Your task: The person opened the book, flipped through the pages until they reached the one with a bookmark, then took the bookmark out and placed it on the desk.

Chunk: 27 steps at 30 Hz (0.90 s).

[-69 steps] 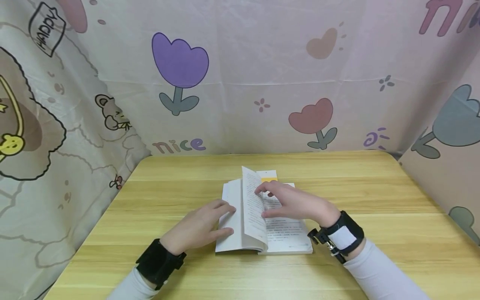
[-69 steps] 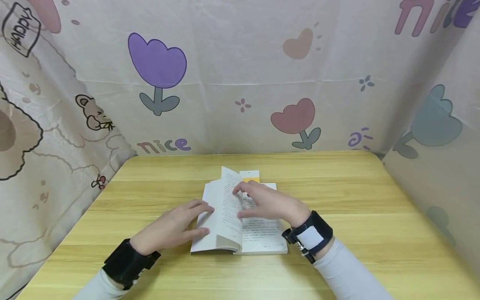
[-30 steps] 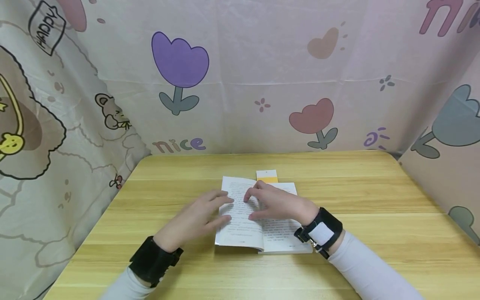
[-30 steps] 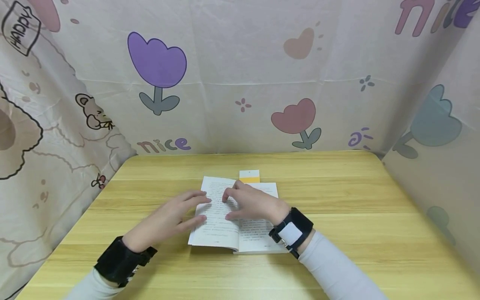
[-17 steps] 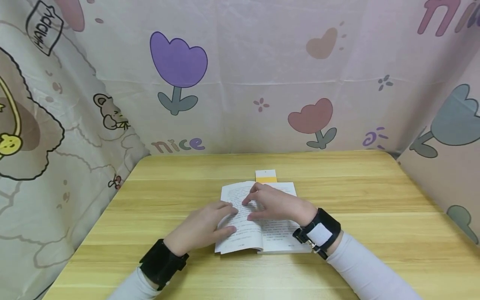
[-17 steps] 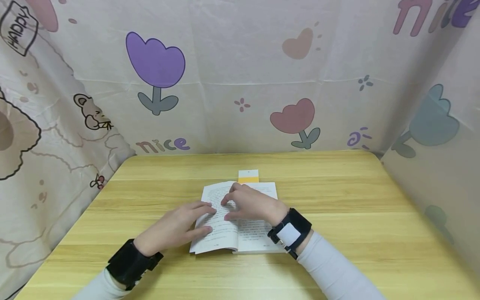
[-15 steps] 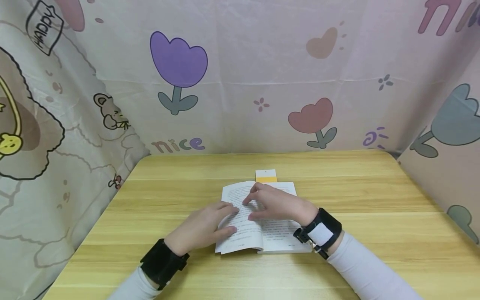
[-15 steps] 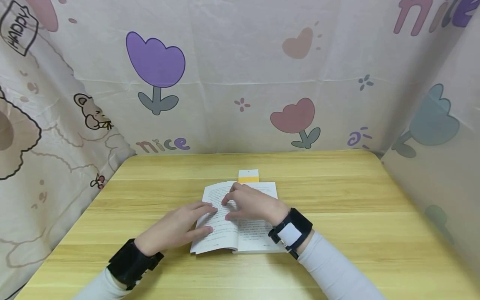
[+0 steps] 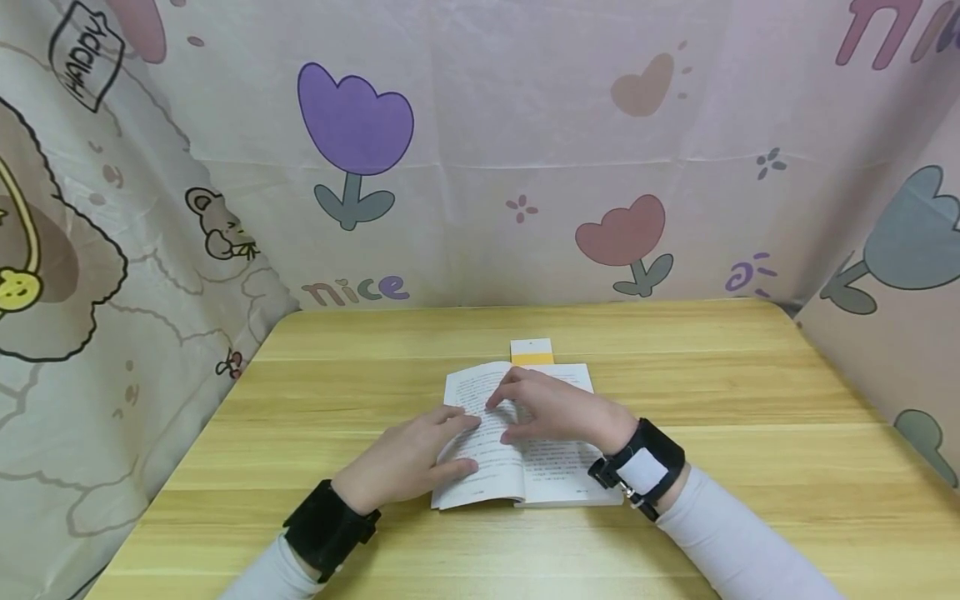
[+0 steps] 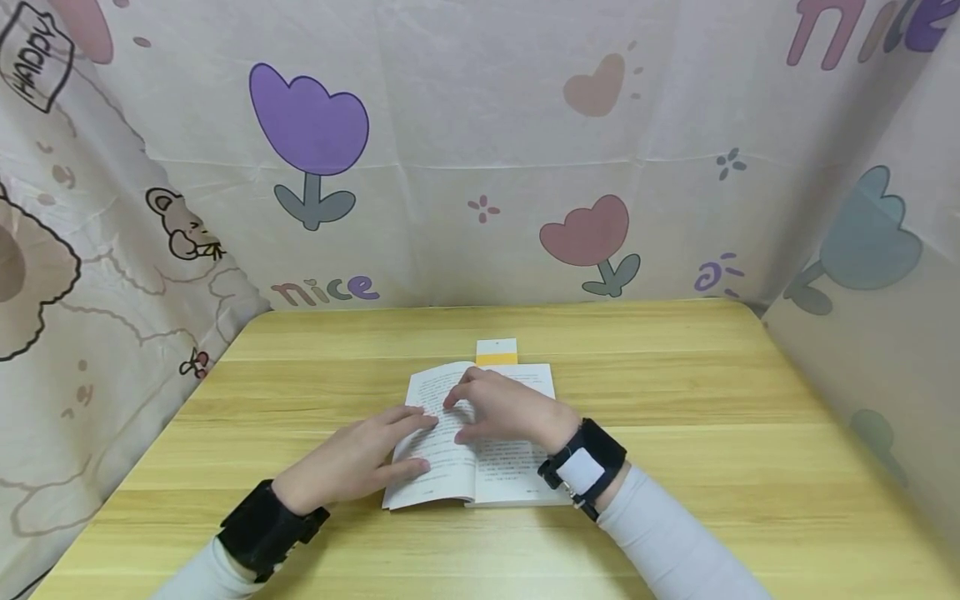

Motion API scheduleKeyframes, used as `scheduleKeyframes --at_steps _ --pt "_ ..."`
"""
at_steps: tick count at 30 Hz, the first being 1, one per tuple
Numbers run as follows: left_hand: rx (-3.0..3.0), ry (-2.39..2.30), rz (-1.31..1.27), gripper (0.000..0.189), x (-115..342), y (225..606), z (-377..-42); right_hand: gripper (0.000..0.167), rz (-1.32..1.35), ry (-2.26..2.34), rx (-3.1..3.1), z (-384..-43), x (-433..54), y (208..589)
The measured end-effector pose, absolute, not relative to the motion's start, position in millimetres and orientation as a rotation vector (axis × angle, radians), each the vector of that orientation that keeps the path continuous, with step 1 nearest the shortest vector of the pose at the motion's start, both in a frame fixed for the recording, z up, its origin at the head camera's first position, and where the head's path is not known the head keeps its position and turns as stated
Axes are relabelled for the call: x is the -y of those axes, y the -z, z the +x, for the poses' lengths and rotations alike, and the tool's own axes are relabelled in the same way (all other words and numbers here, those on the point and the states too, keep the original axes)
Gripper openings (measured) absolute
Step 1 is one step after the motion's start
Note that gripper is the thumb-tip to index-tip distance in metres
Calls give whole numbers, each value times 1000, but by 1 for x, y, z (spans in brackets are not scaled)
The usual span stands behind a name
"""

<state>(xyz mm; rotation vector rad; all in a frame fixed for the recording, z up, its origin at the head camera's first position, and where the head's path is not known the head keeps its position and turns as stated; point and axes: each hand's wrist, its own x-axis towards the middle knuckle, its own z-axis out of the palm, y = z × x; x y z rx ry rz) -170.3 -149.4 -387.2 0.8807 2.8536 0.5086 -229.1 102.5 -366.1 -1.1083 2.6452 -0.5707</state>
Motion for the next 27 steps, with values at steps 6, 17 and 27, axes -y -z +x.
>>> scheduleKeyframes --at_steps 6,17,27 --pt "-2842 -501 868 64 149 388 -170 38 -1111 540 -2681 -230 -100 370" --pt "-2837 -477 882 61 149 389 -171 40 -1070 608 -2628 -230 -102 365" --pt "-2844 -456 880 61 148 389 -170 41 -978 603 -2693 -243 -125 363"
